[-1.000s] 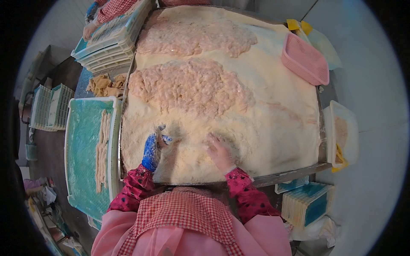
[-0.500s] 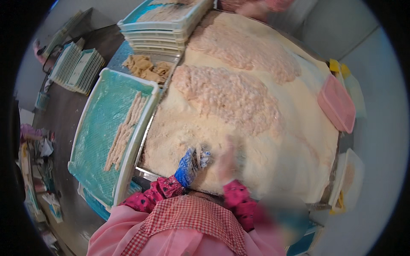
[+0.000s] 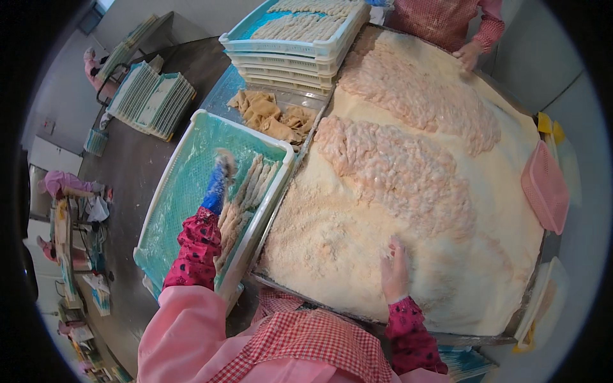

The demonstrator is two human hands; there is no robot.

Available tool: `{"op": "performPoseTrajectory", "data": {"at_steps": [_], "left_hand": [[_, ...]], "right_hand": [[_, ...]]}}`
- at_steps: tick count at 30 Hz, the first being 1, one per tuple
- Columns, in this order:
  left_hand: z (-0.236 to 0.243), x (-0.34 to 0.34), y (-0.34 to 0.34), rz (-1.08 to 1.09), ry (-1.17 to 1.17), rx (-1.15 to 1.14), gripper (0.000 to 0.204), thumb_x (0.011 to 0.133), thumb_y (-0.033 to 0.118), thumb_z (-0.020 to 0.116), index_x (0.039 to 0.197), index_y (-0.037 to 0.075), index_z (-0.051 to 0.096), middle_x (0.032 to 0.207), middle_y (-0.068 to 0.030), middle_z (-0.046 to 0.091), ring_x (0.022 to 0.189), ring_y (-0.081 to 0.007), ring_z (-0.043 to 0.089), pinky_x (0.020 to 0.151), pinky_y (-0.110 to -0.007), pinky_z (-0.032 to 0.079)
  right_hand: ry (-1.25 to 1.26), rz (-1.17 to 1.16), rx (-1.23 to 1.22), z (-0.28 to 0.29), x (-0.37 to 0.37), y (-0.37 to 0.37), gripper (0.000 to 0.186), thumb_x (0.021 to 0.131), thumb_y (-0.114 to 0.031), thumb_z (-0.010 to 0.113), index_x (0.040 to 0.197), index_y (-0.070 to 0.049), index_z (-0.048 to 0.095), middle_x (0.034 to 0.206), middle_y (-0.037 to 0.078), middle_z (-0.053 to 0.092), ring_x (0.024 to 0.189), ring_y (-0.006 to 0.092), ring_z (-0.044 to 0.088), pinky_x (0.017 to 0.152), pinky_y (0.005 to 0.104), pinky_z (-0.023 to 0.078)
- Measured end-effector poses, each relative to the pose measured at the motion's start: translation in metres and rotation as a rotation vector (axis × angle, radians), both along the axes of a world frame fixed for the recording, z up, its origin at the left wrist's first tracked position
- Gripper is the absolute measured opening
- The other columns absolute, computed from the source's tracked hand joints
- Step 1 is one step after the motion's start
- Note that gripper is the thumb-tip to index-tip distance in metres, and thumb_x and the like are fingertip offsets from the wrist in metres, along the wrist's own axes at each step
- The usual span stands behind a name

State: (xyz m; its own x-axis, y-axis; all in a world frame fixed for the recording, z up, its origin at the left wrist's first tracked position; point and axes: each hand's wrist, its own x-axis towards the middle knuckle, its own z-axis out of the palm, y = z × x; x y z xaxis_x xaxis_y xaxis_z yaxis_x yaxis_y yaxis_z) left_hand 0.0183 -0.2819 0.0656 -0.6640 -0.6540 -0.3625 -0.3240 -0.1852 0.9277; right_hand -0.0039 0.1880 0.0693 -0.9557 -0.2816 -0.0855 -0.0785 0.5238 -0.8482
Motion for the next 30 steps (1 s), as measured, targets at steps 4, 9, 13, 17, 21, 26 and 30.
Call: {"op": "performPoseTrajectory", "data": {"at_steps": [4, 9, 13, 17, 21, 26, 30], "left_hand": [[-0.027, -0.026, 0.004, -0.189, 0.175, 0.070, 0.052, 0.095, 0.040, 0.034, 0.135, 0.006, 0.030, 0.133, -0.0118, 0.039, 0.123, -0.0221, 0.036, 0.104, -0.038, 0.026], [0.017, -0.031, 0.066, -0.088, 0.469, 0.192, 0.053, 0.093, 0.034, 0.044, 0.132, 0.000, 0.034, 0.133, -0.0138, 0.040, 0.122, -0.0226, 0.037, 0.105, -0.033, 0.025], [0.006, 0.007, 0.149, -0.558, 0.322, -0.263, 0.045, 0.089, 0.023, 0.054, 0.127, 0.001, 0.043, 0.127, -0.0128, 0.046, 0.116, -0.0221, 0.044, 0.099, -0.032, 0.033], [-0.012, 0.013, 0.241, -1.074, 0.371, -0.802, 0.047, 0.077, 0.019, 0.061, 0.123, 0.013, 0.051, 0.119, -0.0158, 0.052, 0.108, -0.0337, 0.049, 0.092, -0.040, 0.040], [-0.038, 0.030, 0.251, -1.328, 0.272, -0.918, 0.043, 0.071, 0.013, 0.059, 0.114, 0.019, 0.058, 0.117, -0.0118, 0.054, 0.104, -0.0309, 0.052, 0.090, -0.040, 0.041], [-0.031, -0.009, 0.292, -0.935, 0.332, -0.596, 0.027, 0.083, 0.014, 0.054, 0.108, 0.005, 0.058, 0.108, -0.0158, 0.057, 0.099, -0.0334, 0.053, 0.086, -0.036, 0.042], [-0.040, -0.025, 0.353, -1.101, 0.495, -0.457, 0.028, 0.082, 0.015, 0.057, 0.109, 0.007, 0.058, 0.110, -0.0142, 0.056, 0.100, -0.0331, 0.052, 0.087, -0.039, 0.042]], "right_hand": [[0.080, 0.098, 0.061, -0.028, 0.005, -0.057, 0.051, 0.071, -0.009, 0.064, 0.118, -0.002, 0.045, 0.108, 0.017, 0.052, 0.103, 0.0321, 0.050, 0.092, 0.0376, 0.039], [0.379, 0.431, 0.217, -0.019, 0.012, -0.062, 0.049, 0.067, -0.006, 0.062, 0.114, -0.004, 0.049, 0.108, 0.018, 0.053, 0.104, 0.0345, 0.049, 0.093, 0.0408, 0.038], [0.186, 0.119, 0.333, -0.001, -0.014, 0.000, 0.032, 0.069, -0.003, 0.057, 0.100, -0.005, 0.055, 0.107, 0.017, 0.054, 0.102, 0.0332, 0.050, 0.087, 0.0384, 0.041], [0.344, 0.396, 0.325, -0.007, 0.023, 0.010, 0.025, 0.069, -0.001, 0.055, 0.094, -0.005, 0.059, 0.106, 0.013, 0.056, 0.099, 0.0301, 0.051, 0.084, 0.0365, 0.042], [0.135, -0.074, -0.006, -0.043, 0.031, 0.086, 0.024, 0.080, -0.006, 0.051, 0.103, -0.004, 0.057, 0.106, 0.011, 0.056, 0.097, 0.0255, 0.053, 0.083, 0.0354, 0.043], [0.217, -0.625, 0.195, -0.048, 0.007, 0.150, 0.027, 0.080, -0.011, 0.054, 0.105, -0.002, 0.054, 0.109, 0.013, 0.056, 0.102, 0.0273, 0.051, 0.087, 0.0367, 0.042], [0.460, -0.115, 0.365, -0.031, 0.004, 0.114, 0.030, 0.075, -0.009, 0.057, 0.103, -0.002, 0.054, 0.110, 0.014, 0.055, 0.103, 0.0284, 0.051, 0.087, 0.0378, 0.041]]}}
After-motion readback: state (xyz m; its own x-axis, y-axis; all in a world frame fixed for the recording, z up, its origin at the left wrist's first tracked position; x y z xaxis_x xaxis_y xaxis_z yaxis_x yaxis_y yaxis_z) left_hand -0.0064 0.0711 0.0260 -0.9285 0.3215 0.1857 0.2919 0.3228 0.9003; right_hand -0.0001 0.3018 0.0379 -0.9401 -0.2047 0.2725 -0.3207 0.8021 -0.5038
